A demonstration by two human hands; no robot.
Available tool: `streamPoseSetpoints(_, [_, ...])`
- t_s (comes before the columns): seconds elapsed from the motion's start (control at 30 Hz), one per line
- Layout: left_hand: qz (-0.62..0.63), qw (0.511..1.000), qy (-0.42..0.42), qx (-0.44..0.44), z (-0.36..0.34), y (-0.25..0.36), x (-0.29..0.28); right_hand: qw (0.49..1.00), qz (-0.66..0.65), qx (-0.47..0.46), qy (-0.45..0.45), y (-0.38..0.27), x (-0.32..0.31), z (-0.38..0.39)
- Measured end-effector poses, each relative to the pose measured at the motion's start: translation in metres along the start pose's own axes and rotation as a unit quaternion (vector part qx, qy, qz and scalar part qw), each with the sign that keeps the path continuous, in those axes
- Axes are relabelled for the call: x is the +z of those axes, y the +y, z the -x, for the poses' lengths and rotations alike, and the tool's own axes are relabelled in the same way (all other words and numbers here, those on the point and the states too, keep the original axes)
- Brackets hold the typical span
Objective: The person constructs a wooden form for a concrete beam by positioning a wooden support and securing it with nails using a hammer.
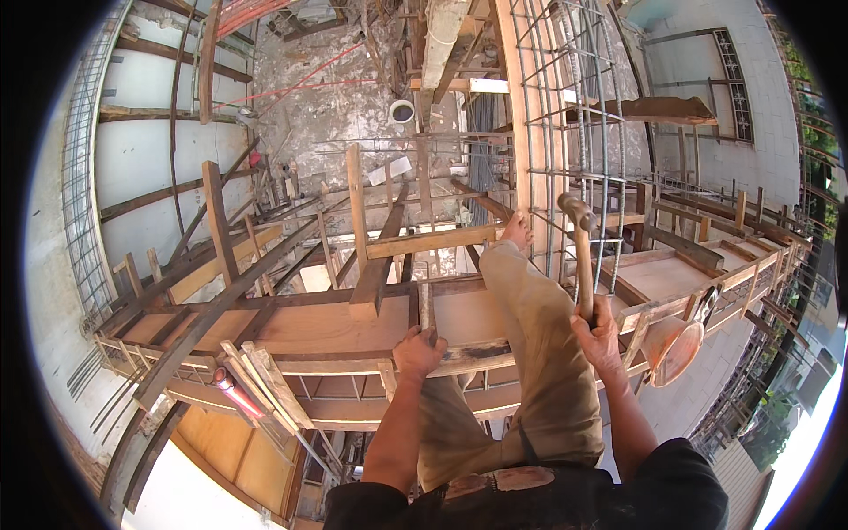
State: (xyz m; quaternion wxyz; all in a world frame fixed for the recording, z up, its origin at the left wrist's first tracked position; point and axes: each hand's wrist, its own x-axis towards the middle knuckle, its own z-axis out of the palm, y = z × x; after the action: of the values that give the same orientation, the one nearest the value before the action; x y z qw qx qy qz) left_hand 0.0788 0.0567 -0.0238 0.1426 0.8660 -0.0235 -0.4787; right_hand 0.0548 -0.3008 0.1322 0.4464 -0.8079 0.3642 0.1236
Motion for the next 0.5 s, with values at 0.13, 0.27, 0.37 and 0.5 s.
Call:
streamPoseSetpoints(0.13, [-0.017, 1.0, 0.005, 0.008, -0.001, -0.004, 0.009, 0.997, -0.013, 0.039, 0.07, 0.031, -0.056, 0.006])
streamPoseSetpoints(0.27, [-0.02, 0.997, -0.075, -0.002, -0.026, -0.003, -0.025, 0.975, -0.138, 0.141, 0.099, 0.032, -0.056, 0.017])
streamPoseSetpoints(0.37, [0.105, 0.961, 0.209, 0.148, -0.07, 0.076, -0.098, 0.967, -0.07, 0.147, 0.196, 0.091, -0.066, 0.042])
streamPoseSetpoints(0.5, [0.099, 0.812, 0.463, 0.341, -0.087, 0.22, -0.288, 0.962, 0.019, 0.189, 0.197, 0.125, -0.091, 0.049])
